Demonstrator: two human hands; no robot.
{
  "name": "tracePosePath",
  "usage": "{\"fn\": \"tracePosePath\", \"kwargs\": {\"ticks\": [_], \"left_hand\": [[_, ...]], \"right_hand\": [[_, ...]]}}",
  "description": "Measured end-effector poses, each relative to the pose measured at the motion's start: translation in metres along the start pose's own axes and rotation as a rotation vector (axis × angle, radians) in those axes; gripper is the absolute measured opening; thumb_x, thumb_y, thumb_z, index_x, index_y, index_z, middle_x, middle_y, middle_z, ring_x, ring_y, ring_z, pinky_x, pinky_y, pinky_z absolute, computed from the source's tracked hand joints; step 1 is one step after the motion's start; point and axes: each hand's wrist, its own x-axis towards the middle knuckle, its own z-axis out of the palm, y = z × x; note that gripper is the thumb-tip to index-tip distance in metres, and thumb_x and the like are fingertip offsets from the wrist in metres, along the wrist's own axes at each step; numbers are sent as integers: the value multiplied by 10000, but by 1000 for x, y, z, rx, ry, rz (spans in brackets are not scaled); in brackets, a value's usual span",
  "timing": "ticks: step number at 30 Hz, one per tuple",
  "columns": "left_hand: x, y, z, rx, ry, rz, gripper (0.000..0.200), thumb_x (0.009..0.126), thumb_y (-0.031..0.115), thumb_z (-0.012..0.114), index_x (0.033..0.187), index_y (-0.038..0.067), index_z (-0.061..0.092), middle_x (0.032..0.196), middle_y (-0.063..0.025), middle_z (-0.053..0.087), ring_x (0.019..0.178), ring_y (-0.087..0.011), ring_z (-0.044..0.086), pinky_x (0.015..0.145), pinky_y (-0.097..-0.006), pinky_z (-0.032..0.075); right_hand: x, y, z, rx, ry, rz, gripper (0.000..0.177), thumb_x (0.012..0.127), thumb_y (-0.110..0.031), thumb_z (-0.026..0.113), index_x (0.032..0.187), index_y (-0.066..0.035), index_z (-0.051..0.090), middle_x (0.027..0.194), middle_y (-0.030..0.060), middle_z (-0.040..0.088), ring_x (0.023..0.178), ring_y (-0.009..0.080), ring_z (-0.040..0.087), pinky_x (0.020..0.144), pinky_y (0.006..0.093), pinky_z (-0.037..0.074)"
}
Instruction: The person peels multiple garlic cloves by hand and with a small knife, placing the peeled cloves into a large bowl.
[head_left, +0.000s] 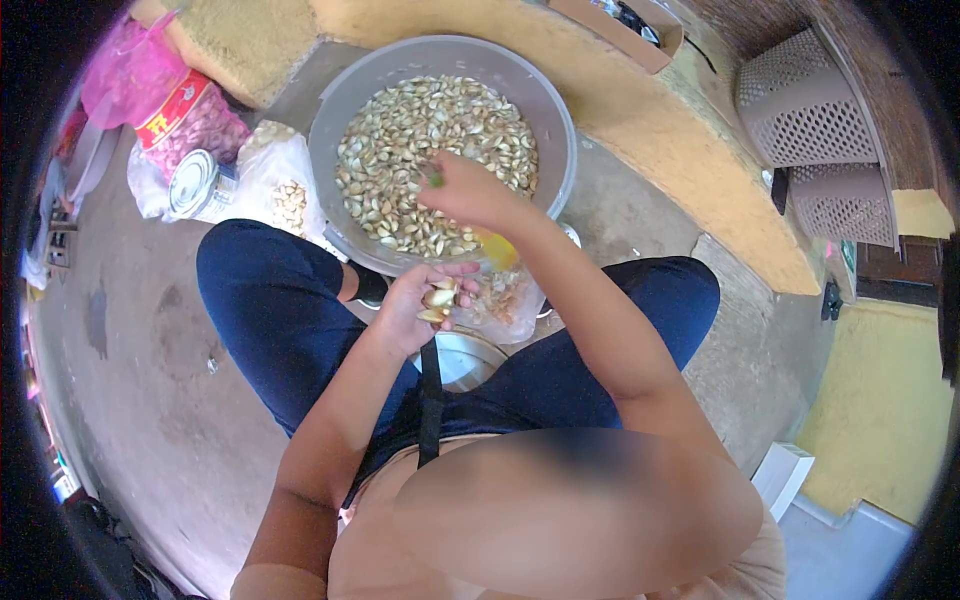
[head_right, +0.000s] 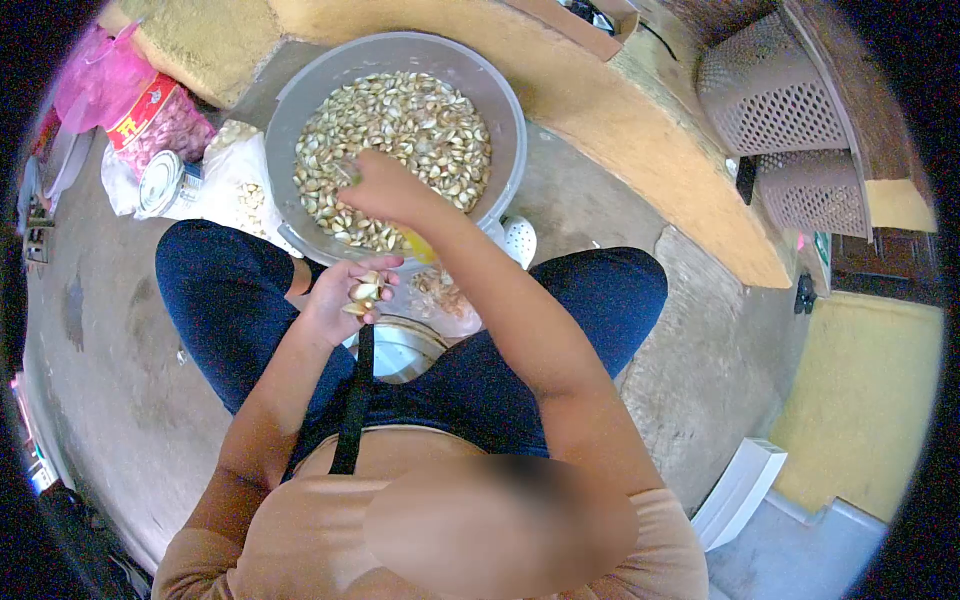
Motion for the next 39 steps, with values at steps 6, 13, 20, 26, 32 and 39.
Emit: {"fn": "tracePosePath", "kwargs": {"ticks": [6,13,20,26,32,39], "left_hand": [[7,0,15,4,47,-28,420,748,201,376,1110,-6,426,854,-74,553,682,-142,542,360,-213,408],[14,-10,19,63,52,-5,336,778,191,402,1072,36,453,838,-50,553,671,-140,539,376,-236,394],[15,-16,17,101,-1,18,315,797,218,439,1061,50,474,824,-39,564,668,-131,548,390,-227,395],[18,-13,4,112,14,69,313,806,280,446,1027,70,517,839,-36,578,711,-114,556,437,-198,365],[19,-14,6,150,-29,48,275,812,296,498,985,83,521,815,-24,571,687,-91,552,408,-196,346],[17,-12,9,124,0,38,216,809,259,553,919,76,525,770,-19,548,612,-62,510,373,-163,325]], "right_hand": [[-84,29,-20,31,29,-106,296,701,-169,589,948,-8,553,839,129,568,769,217,563,686,307,438],[-130,36,6,-60,114,-225,173,702,-73,620,871,-47,598,866,101,518,774,225,566,704,305,450],[-138,36,5,-82,205,-217,122,691,-69,622,808,-46,591,832,74,532,774,225,555,680,287,448],[-139,42,0,24,274,-209,120,684,-55,620,793,-29,578,804,80,534,774,201,547,692,283,434],[-137,51,-1,0,335,-220,128,704,-80,613,807,-21,564,816,85,540,766,202,545,681,282,425],[-136,51,0,-122,351,-247,135,691,-89,626,800,-49,558,823,73,541,733,213,558,632,286,442]]}}
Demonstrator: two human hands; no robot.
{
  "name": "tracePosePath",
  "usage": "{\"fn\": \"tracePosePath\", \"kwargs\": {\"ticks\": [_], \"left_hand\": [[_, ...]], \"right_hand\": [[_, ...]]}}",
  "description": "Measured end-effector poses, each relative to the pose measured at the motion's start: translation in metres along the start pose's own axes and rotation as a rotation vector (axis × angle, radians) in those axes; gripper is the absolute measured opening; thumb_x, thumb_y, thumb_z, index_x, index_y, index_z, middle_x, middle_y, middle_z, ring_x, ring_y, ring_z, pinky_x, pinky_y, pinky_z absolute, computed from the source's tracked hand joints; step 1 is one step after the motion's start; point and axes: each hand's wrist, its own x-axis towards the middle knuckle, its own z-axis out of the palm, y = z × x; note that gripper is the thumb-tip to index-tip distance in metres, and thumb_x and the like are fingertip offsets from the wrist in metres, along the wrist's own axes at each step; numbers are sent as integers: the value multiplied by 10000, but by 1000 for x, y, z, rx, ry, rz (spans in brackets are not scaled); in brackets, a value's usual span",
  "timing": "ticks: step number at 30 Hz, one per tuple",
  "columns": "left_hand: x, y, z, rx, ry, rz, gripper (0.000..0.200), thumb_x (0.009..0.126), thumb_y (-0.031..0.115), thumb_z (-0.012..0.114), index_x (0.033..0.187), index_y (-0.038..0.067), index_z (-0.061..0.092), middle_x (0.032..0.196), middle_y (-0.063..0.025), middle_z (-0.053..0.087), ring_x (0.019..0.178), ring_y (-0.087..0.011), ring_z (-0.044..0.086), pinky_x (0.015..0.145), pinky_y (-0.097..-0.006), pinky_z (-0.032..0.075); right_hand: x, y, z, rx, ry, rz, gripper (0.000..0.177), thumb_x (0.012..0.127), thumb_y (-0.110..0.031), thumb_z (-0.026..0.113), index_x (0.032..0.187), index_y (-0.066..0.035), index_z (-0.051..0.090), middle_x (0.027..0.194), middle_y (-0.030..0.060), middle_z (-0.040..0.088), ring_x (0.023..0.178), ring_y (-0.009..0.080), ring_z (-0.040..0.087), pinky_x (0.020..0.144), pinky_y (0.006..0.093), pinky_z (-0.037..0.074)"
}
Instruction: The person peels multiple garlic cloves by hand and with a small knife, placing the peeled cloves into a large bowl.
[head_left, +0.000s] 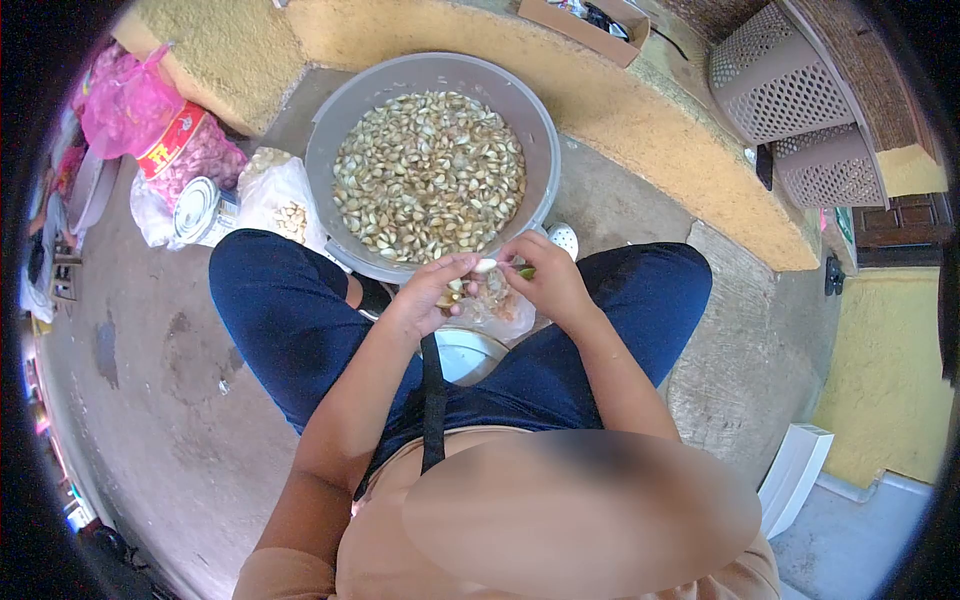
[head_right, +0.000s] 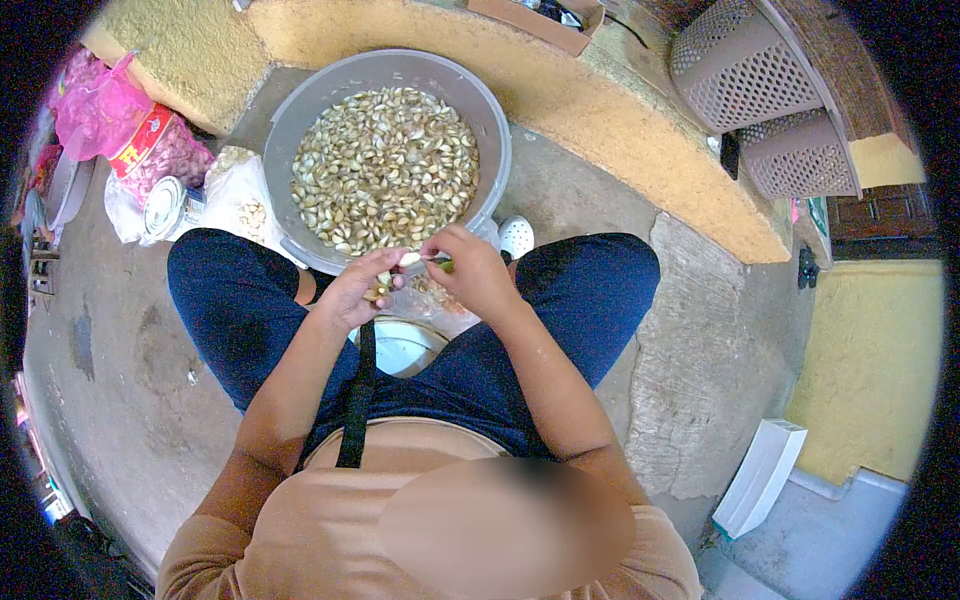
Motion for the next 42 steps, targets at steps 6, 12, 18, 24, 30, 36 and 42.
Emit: {"fn": "tracePosePath", "kwargs": {"ticks": [6,12,18,24,30,36,42], "left_hand": [[-9,7,5,-68,1,-69,184,787,233,583,867,76,529,740,1,513,623,-59,495,346,-154,310],[-14,12,-3,-143,-17,65,167,784,209,583,862,89,497,760,5,496,631,-58,493,358,-159,320],[-17,21,-5,-156,-33,118,149,792,156,561,891,69,493,766,-4,503,630,-60,494,366,-163,350],[-21,23,4,-69,-59,156,224,799,179,546,938,13,490,755,-19,481,639,-83,466,350,-159,334],[-25,23,8,-111,-96,118,212,794,172,548,933,18,504,740,-14,495,626,-80,480,350,-166,349],[-24,19,5,-145,-209,77,181,794,162,547,926,43,515,738,-2,511,603,-62,490,363,-164,368],[-24,16,9,-127,-175,59,195,796,174,552,934,41,516,718,-10,500,581,-58,485,359,-161,361]], "right_hand": [[2,-16,3,-280,63,-254,202,639,-70,644,815,-106,552,811,47,533,670,207,569,551,281,468],[5,-21,11,-155,89,-185,228,647,-61,633,837,-62,508,840,72,523,677,186,559,566,255,452],[3,-15,-2,238,-246,460,286,695,-53,606,912,-6,426,834,89,509,721,133,528,617,230,425],[-2,-18,-8,761,-227,378,262,775,-50,551,1001,-7,426,841,45,489,706,114,511,646,221,428],[-4,-13,2,284,-159,77,317,773,-169,593,1020,-14,468,723,33,531,641,137,540,600,248,432],[3,-35,-4,42,-173,68,407,707,-437,608,823,-57,521,610,122,540,568,275,558,506,352,418],[3,-25,6,-76,-104,21,459,693,-507,574,712,-56,490,576,128,523,562,307,548,492,375,406]]}}
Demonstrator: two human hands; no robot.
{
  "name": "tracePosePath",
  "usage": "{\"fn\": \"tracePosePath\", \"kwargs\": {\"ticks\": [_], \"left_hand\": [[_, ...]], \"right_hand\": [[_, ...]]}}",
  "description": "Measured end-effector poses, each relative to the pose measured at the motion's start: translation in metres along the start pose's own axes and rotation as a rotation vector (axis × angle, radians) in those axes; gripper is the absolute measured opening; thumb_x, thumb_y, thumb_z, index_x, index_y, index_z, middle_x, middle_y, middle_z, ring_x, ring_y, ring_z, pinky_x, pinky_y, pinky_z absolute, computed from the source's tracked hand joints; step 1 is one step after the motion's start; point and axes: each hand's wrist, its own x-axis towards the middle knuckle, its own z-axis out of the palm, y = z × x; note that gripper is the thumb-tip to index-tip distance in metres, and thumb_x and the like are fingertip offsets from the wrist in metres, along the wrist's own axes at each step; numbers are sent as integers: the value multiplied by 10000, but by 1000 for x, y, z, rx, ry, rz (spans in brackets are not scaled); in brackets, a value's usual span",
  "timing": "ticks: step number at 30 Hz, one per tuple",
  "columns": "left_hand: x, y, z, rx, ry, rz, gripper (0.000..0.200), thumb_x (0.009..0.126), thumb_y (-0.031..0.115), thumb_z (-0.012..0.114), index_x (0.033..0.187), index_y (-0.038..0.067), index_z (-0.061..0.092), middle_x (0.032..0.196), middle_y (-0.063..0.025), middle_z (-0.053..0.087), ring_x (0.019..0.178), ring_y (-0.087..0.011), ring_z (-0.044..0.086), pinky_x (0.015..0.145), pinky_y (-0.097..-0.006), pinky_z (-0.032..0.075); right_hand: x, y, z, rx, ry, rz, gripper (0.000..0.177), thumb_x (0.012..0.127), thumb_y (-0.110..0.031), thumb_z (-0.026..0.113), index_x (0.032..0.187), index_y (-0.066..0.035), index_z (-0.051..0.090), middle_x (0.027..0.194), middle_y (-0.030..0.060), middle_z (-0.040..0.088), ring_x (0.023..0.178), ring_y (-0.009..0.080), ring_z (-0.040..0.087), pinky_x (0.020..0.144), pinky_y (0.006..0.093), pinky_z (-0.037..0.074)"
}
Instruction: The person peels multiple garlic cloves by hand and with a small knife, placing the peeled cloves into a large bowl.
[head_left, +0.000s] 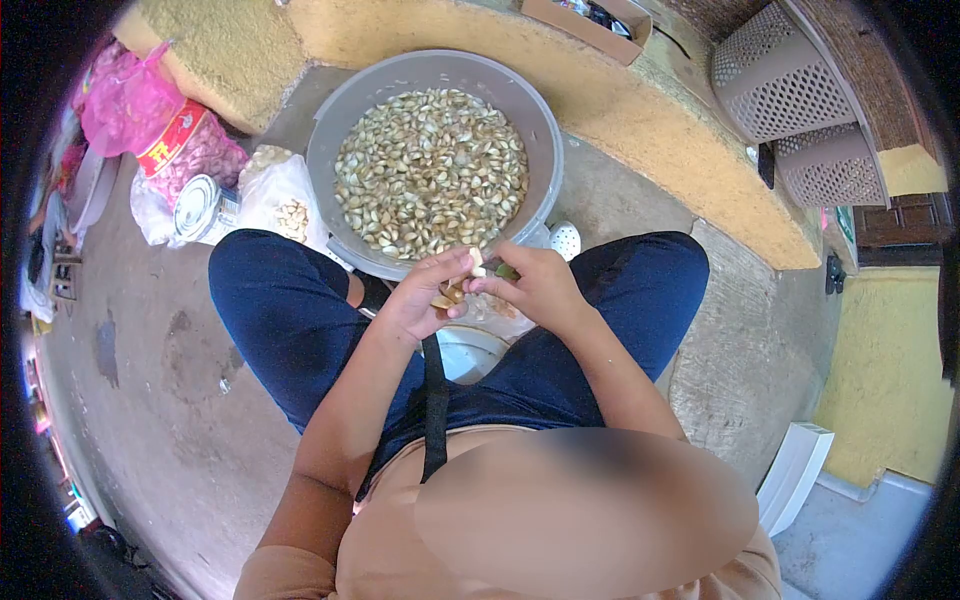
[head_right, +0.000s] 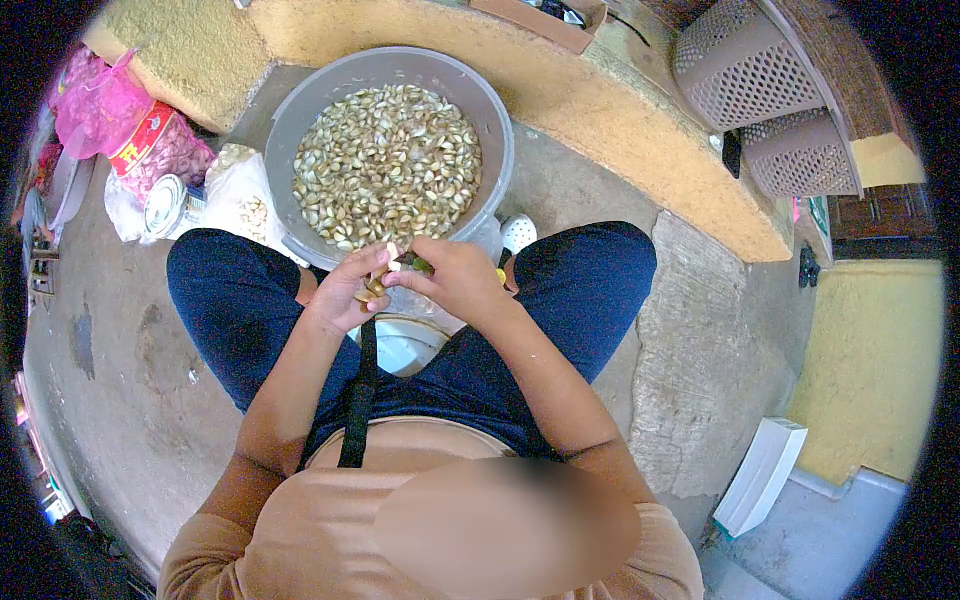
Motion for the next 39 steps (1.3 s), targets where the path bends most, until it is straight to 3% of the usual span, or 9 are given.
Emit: {"fn": "tracePosePath", "kwargs": {"ticks": [5,8,11,17,26,29,32,35,39], "left_hand": [[2,-4,-2,-52,31,-21,199,801,192,553,929,45,516,710,-11,487,594,-64,472,355,-156,340],[5,-6,-2,-108,-11,-50,185,806,199,548,916,53,515,711,-9,481,604,-66,466,356,-154,332],[8,-8,-8,-158,-97,-88,169,812,202,540,903,62,514,710,-5,479,603,-63,461,357,-152,333],[11,-12,-4,-70,85,-27,166,817,215,539,914,82,519,706,20,482,595,-48,449,388,-164,327],[18,-25,3,-280,160,67,107,803,218,566,869,149,519,731,55,476,626,-42,444,417,-169,318],[18,-22,0,-273,127,49,120,806,221,561,890,144,522,741,51,472,622,-42,443,418,-166,318],[18,-20,-1,-222,85,50,150,808,229,559,912,128,522,725,42,466,616,-43,443,410,-163,325],[20,-21,-6,-52,66,46,256,817,246,541,1021,96,509,758,33,488,605,-32,428,374,-132,317],[18,-18,-2,-45,78,-26,214,805,238,561,952,86,529,729,27,478,612,-48,442,392,-164,338]], "right_hand": [[0,4,3,-14,-3,-3,453,716,-500,549,715,-52,483,587,141,524,578,329,543,500,396,405],[-1,8,4,-39,-5,-44,339,708,-359,628,820,-49,543,570,135,520,546,285,551,488,340,410],[0,6,1,-44,-39,-41,403,763,-457,508,757,-55,486,622,138,536,595,330,549,510,412,409],[-1,6,4,-99,20,-56,356,775,-423,508,763,-67,494,619,120,540,581,306,554,501,397,416],[-1,14,19,-105,137,-38,375,758,-426,538,773,-52,506,590,124,539,545,307,547,466,387,415],[-2,11,11,-27,89,76,362,747,-389,578,838,-42,531,623,125,551,571,280,563,499,360,432],[-3,21,10,318,228,137,351,735,-317,617,933,-36,547,680,122,561,643,242,571,574,326,438],[2,29,8,570,142,132,332,728,-242,629,973,-32,551,796,118,567,758,216,560,674,300,426],[2,22,3,462,5,12,324,729,-232,621,988,-47,561,886,109,557,828,215,544,731,289,411]]}}
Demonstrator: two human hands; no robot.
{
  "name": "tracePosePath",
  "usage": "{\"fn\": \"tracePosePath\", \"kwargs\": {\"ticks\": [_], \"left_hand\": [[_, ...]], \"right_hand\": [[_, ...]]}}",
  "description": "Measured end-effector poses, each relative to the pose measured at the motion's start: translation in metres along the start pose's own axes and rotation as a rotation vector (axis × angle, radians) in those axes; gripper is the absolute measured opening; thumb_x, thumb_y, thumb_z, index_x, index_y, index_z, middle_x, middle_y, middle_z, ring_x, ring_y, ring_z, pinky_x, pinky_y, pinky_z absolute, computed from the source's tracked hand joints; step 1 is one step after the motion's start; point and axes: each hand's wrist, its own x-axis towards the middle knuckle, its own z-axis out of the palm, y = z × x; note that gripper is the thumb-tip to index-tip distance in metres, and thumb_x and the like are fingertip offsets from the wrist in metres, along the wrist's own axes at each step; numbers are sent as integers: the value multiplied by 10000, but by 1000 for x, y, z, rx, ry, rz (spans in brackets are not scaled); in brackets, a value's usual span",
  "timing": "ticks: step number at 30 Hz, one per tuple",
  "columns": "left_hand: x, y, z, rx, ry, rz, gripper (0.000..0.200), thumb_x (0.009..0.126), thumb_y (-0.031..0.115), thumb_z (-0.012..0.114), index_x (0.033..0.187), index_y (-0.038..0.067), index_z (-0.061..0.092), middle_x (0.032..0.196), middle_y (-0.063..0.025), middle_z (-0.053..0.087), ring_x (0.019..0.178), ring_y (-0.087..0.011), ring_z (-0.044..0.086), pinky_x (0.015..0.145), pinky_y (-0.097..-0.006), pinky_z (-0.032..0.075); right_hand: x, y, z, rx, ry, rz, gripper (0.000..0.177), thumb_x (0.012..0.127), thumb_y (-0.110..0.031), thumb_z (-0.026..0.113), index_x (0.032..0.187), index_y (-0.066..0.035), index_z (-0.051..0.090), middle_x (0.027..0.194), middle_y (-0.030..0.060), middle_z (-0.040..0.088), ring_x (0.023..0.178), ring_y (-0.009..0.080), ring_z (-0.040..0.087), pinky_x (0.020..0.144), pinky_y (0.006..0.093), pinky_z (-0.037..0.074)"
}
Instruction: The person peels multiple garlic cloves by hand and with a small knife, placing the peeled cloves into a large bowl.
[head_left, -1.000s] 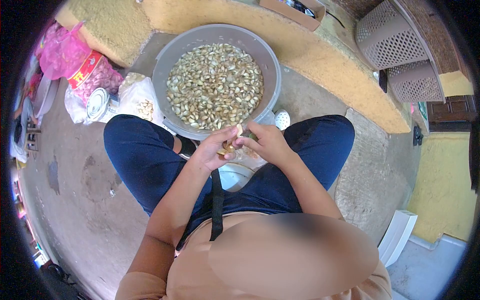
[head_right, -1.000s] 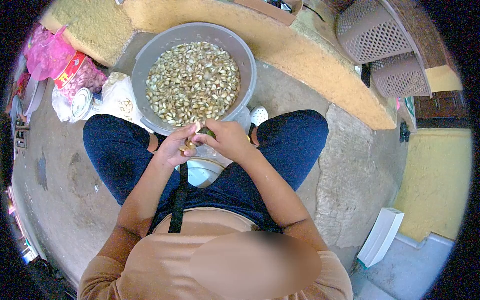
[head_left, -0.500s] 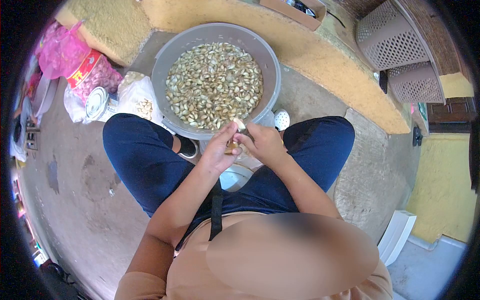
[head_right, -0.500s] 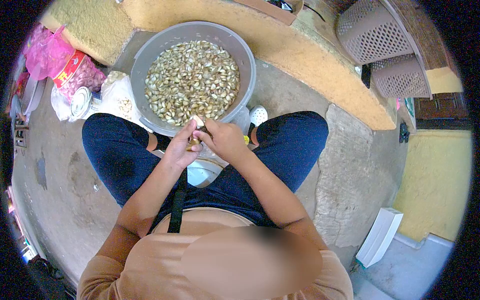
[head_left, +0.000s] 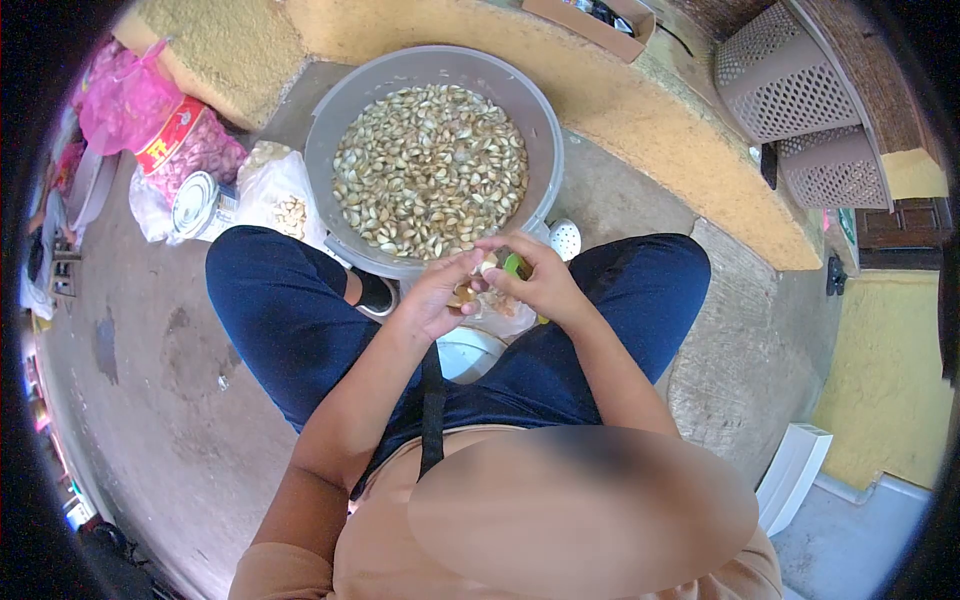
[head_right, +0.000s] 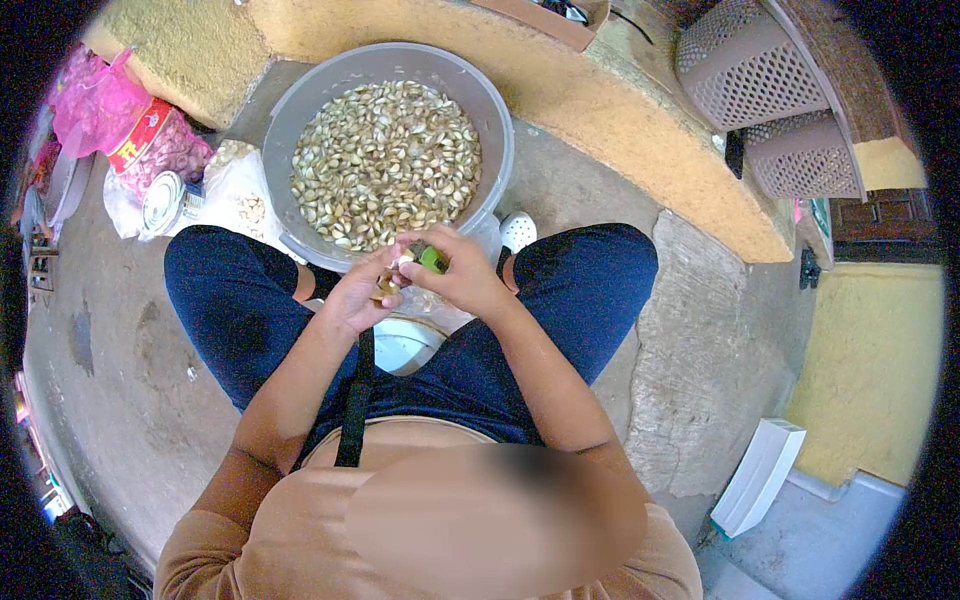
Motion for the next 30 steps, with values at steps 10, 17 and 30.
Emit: {"fn": "tracePosePath", "kwargs": {"ticks": [10,17,30], "left_hand": [[7,-8,-5,84,152,37,166,797,275,572,837,121,523,702,36,476,576,-39,430,402,-162,323],[1,2,1,283,231,136,163,785,238,591,809,96,516,675,27,481,566,-52,444,397,-169,342],[-3,5,2,810,208,225,136,755,130,612,814,27,546,691,-14,529,552,-58,473,389,-187,384]], "right_hand": [[-3,8,7,10,50,154,374,674,-216,663,992,-51,557,877,117,560,798,220,553,706,290,421],[-2,-1,1,-83,62,199,391,650,-212,674,987,-50,559,864,141,551,792,254,556,693,313,426],[-4,6,1,-243,45,0,376,651,-173,666,985,-40,557,875,148,548,829,279,541,718,318,431]]}}
